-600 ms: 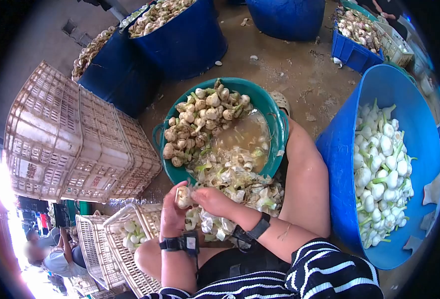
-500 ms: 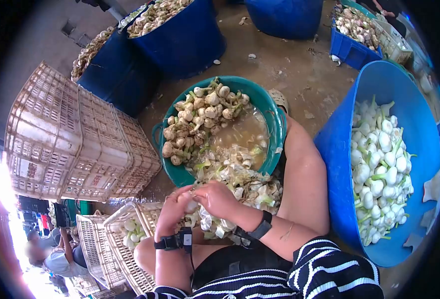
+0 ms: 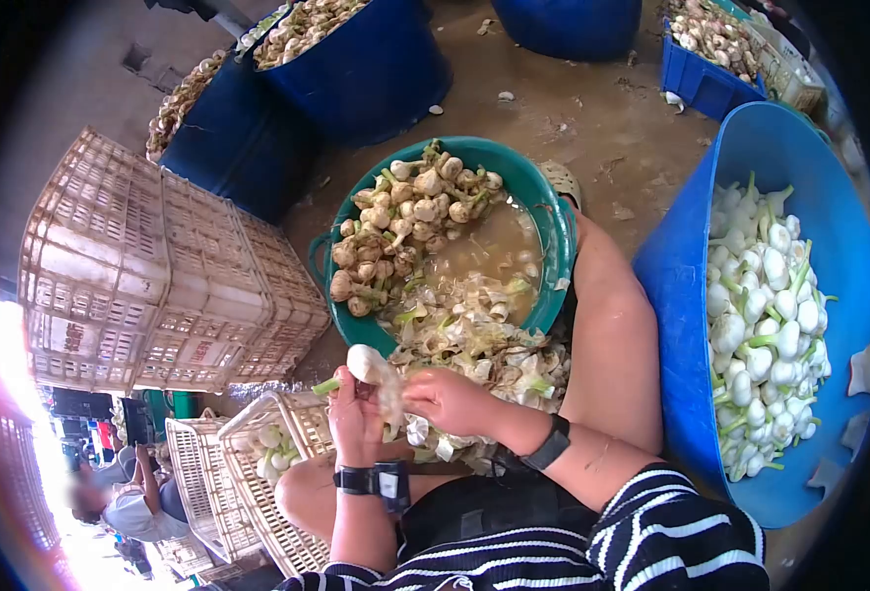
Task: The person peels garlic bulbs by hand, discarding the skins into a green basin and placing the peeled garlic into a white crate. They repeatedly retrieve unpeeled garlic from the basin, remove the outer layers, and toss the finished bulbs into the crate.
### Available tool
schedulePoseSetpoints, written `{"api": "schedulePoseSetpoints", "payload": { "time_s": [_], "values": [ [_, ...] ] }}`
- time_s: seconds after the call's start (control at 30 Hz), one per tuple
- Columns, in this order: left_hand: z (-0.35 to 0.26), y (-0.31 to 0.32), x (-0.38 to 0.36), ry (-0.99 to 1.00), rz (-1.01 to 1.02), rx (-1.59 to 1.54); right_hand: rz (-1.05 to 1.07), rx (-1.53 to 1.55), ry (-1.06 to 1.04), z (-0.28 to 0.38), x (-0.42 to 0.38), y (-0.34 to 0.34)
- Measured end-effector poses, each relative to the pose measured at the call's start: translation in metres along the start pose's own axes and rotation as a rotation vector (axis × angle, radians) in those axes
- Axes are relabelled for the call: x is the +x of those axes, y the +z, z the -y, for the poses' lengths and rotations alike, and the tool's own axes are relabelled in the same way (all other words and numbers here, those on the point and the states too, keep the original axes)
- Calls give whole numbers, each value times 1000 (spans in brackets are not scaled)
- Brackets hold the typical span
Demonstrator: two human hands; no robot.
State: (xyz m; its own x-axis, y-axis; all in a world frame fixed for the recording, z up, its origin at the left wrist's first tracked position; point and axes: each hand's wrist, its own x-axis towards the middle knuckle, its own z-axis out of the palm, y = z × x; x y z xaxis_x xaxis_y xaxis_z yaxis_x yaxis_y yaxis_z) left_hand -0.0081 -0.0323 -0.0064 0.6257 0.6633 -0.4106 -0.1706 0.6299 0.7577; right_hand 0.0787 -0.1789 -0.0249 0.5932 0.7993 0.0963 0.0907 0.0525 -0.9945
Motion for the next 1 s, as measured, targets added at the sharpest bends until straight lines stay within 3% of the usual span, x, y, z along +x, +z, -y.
{"api": "schedulePoseSetpoints", "payload": {
  "time_s": [0.03,0.1,0.17,0.2,0.27,0.3,0.37,0.5,0.53,0.57,0.6,0.67,0.7,0.77,0.8,0.83,0.87,0.9,0.97,1.0],
  "values": [
    [-5,-2,1,2,-6,3,-9,-517,-329,-9,-7,-3],
    [-11,0,0,-134,-72,-173,-27,-564,-270,-40,-10,-17],
    [-15,2,-2,-135,-118,-122,154,-995,239,-45,-2,-35],
    [-14,2,-2,-77,-141,-10,155,-990,237,-43,3,-28],
    [-16,17,-8,61,-224,259,-370,-518,-127,-25,18,-8],
    [-14,18,-8,52,-229,262,-368,-518,-116,-5,27,0],
    [-8,19,-8,367,-142,610,-115,214,231,35,44,4],
    [-8,25,-5,404,-245,516,-171,-101,50,28,45,-1],
    [-12,24,-4,405,-250,519,-21,-435,3,15,36,-3],
    [-18,22,-3,225,-242,298,134,-768,-46,2,27,-6],
    [-23,19,-1,46,-230,74,139,-767,-46,-10,19,-10],
    [-24,5,6,-33,-139,7,72,-956,223,-28,7,-17],
    [-22,1,8,-115,-43,-58,75,-957,227,-19,13,-18],
    [-11,11,5,-65,-93,-16,-61,-268,170,13,32,-11],
    [-8,18,1,-15,-85,44,-64,-268,176,19,37,-2],
    [-6,24,0,40,-70,101,-44,-9,125,25,44,7],
    [-6,27,-2,-56,-102,160,-23,247,69,29,49,12],
    [0,21,0,-58,-56,186,-23,159,89,22,54,14],
    [0,20,-4,-197,-21,63,-147,-376,-173,17,55,11],
    [2,2,1,-221,-55,136,-64,-531,-186,8,56,15]
  ]
}}
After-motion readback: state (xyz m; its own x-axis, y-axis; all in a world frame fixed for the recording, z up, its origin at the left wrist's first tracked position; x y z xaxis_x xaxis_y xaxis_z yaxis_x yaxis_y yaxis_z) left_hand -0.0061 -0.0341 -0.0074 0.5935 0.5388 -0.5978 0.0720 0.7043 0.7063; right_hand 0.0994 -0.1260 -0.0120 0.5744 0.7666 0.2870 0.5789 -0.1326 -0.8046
